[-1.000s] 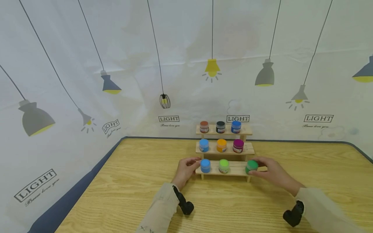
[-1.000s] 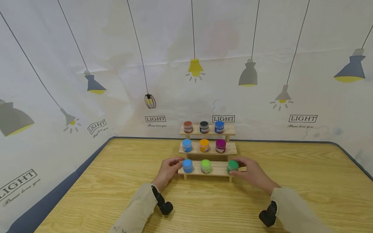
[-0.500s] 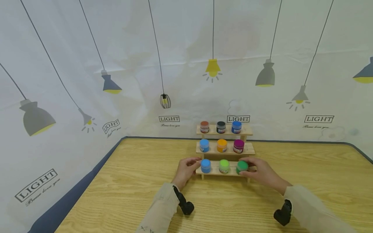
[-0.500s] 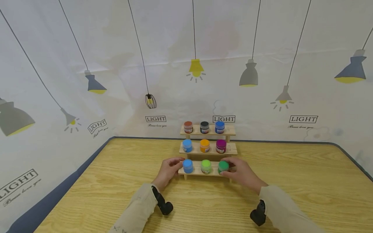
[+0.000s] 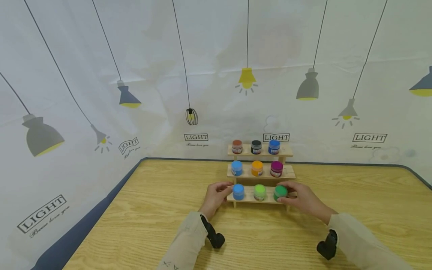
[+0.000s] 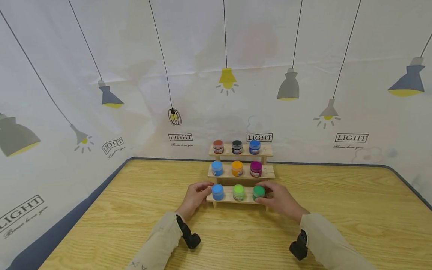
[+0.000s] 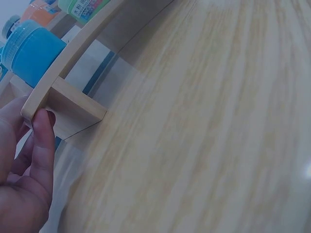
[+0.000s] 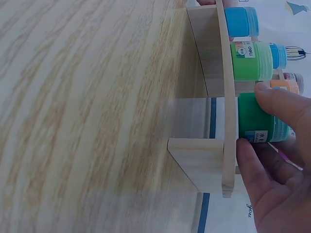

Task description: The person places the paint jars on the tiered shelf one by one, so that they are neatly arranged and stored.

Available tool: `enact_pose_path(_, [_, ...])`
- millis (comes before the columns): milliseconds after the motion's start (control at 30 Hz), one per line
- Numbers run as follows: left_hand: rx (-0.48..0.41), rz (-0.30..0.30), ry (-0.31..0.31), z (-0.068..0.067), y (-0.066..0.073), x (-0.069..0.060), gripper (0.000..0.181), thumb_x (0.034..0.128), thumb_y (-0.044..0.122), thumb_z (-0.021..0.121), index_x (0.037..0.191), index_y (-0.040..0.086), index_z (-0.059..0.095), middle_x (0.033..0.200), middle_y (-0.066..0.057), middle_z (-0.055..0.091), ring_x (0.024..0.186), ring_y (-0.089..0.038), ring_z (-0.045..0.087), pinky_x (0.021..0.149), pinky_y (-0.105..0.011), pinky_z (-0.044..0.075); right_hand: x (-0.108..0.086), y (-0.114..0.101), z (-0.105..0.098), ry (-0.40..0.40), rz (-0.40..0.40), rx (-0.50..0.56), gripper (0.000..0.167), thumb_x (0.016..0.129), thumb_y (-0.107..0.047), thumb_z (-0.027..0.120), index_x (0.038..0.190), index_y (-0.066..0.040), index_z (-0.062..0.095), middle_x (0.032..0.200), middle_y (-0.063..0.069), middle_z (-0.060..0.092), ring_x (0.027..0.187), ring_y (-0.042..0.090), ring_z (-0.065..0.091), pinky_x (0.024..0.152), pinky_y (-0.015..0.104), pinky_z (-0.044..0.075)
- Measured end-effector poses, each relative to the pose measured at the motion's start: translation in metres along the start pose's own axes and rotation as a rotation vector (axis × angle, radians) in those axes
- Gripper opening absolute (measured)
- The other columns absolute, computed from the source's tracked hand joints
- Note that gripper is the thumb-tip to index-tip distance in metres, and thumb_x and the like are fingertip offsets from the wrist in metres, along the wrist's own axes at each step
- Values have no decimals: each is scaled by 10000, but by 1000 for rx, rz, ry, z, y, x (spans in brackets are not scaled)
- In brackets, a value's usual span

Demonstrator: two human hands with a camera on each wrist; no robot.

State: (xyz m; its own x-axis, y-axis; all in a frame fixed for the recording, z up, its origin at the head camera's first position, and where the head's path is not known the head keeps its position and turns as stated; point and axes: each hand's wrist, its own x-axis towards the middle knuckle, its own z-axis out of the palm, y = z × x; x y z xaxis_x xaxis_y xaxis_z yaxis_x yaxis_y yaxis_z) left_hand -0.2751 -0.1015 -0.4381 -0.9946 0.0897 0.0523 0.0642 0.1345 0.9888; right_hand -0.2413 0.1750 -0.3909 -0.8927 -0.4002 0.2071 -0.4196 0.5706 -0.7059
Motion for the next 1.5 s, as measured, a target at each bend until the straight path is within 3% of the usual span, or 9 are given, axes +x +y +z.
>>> enact_pose_path(133, [-6,-9,-4,-1,3,-2,230,833,161,629,1013,20,659,835,-42,613,561,-122,479,502,-233,418,1,2,-1,-21,-14,-1,422,782,-133,679,1110,88,534,996,165,563,894,282,550,702,296,493])
enact_pose_path(433, [5,8,-12,0,25,-12,231,854,86,589,1033,-57,625,843,-114,604,541,-108,456,504,-248,414,2,2,-4,-47,-18,1,420,787,-140,673,1113,84,531,993,150,562,899,276,548,716,308,490])
enact_pose_path(667, [-19,-2,-12,-1,5,0,229,834,143,625,1015,5,654,821,-48,607,549,-108,469,491,-232,411,2,3,-5,-52,-21,19,419,789,-143,672,1109,87,530,995,158,558,905,286,548,715,310,491])
enact_pose_path(833, [-2,-2,1,0,0,3,233,831,170,631,1009,23,661,828,-41,607,553,-103,470,492,-221,411,2,4,-4,-56,-15,29,428,789,-166,674,1110,79,531,998,152,557,911,288,546,716,311,490])
enact_pose_path(1267, [-16,0,13,1,0,1,216,825,152,638,993,20,665,798,-19,599,538,-93,469,481,-218,411,0,0,-3,-40,-10,30,433,787,-143,674,1120,90,527,1012,174,551,920,305,545,725,329,489])
enact_pose_path(1500, [-11,-14,-3,0,15,-8,225,842,112,612,1024,-17,643,819,-57,596,550,-110,469,500,-238,419,-4,3,-4,-24,-16,36,494,797,-159,666,1186,88,487,1121,237,514,941,330,546,743,338,484])
